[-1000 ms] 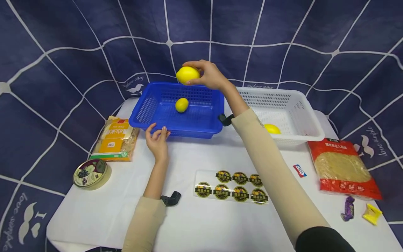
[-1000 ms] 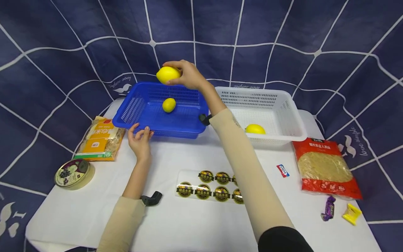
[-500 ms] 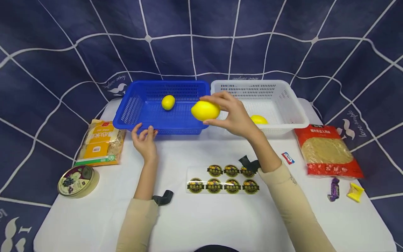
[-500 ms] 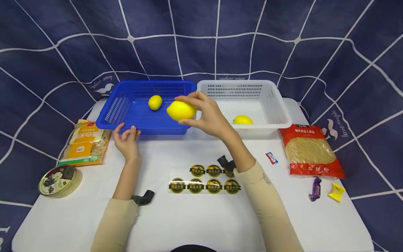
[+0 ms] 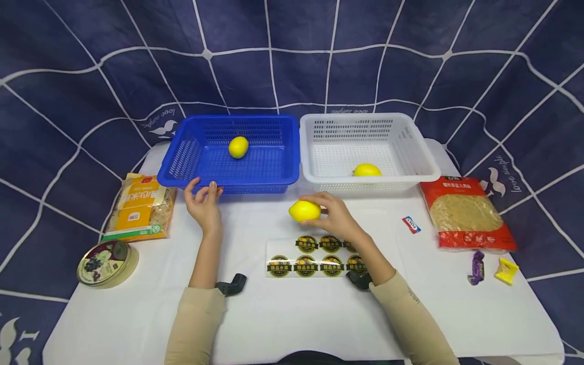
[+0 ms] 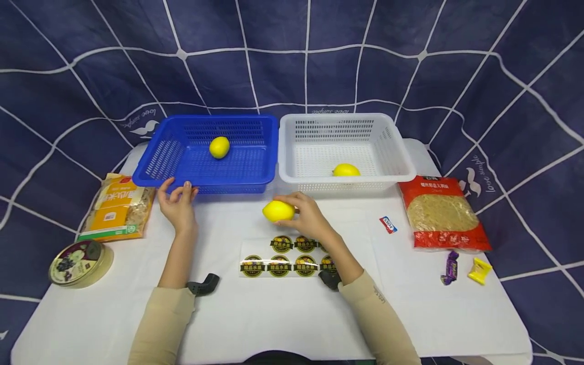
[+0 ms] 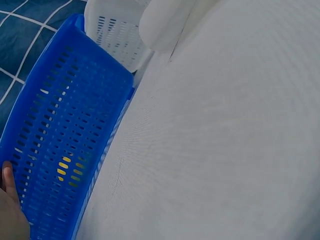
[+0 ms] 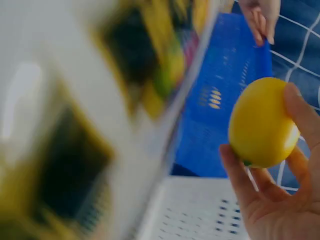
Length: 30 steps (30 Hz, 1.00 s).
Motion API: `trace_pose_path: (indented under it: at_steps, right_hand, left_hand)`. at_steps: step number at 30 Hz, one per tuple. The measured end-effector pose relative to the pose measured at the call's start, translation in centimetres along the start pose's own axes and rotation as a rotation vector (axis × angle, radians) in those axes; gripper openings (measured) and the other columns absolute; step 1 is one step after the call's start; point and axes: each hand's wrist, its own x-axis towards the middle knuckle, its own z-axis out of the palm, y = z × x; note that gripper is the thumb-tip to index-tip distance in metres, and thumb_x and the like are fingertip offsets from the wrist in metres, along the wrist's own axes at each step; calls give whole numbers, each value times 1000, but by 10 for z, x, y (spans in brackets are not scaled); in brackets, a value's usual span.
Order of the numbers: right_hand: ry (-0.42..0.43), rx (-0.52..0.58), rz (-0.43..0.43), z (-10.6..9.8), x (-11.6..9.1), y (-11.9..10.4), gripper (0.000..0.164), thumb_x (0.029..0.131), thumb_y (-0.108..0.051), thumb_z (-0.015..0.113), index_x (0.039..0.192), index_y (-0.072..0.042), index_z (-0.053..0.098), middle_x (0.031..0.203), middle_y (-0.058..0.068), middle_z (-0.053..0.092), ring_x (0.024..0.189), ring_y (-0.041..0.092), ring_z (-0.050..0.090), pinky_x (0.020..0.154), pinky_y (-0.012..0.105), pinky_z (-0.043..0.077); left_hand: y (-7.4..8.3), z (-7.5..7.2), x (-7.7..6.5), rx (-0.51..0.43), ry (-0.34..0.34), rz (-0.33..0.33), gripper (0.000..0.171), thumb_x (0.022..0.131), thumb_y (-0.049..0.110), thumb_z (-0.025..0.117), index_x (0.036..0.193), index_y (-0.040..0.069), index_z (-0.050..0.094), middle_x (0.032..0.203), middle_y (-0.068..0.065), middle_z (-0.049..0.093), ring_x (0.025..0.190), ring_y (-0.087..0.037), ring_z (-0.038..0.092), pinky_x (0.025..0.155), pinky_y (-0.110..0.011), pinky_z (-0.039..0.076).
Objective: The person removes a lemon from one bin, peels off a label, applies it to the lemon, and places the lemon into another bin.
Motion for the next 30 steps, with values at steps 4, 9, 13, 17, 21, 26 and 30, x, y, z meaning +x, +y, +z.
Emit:
trace_pose_path:
  at_steps: [4,9,13,17,21,26,30]
  right_hand:
    - [-40,-12,60,12,-5,13,57,71,-27,81,125,-25,59,114,0,55,103,17,52,86,34,51]
    - [-63,-54,97,18,-8,21,58,71,-30,81,124,-23,60,111,1,56,99,16,53,86,36,48]
    - [-74,-84,98,19,-8,24,58,72,-31,80,125,-23,59,112,2,56,102,16,53,89,35,47]
    - [-74,-94,80,19,-7,24,57,72,-31,79,125,-23,59,113,3,56,102,17,53,89,34,48]
    - [-76,-88,71,19,-7,25,57,72,-30,79,125,-22,59,112,3,56,100,16,53,87,34,48]
    - [-80,-77,59,20,-7,27,57,73,-30,79,126,-22,58,113,3,56,101,16,53,88,34,48]
    - [-78,-74,54,19,-7,27,58,73,-31,78,127,-23,58,114,3,57,102,16,53,87,34,48]
  left_hand:
    - [-1,0,0,-12,-12,-4,40,75,-3,72,110,4,54,67,-9,54,59,-20,62,62,-29,57]
    - [-1,-1,-1,-1,-27,-9,41,76,-2,72,112,3,53,67,-9,53,60,-21,62,64,-29,57]
    - [1,-2,-1,23,-43,-3,41,77,1,71,113,4,51,69,-9,54,61,-21,63,65,-29,57]
    - [1,-2,-1,21,-47,-1,41,78,0,71,113,4,51,69,-9,55,61,-21,63,64,-28,57]
    - [2,-2,-1,-5,-42,-14,39,77,-2,71,111,4,52,68,-9,55,61,-21,64,63,-28,57]
    - [6,-1,-3,1,-59,-14,38,78,-3,69,112,2,51,68,-10,55,61,-22,64,62,-28,57]
    - [9,1,-5,0,-69,-9,38,79,-5,68,112,1,50,68,-12,55,61,-23,64,62,-28,57]
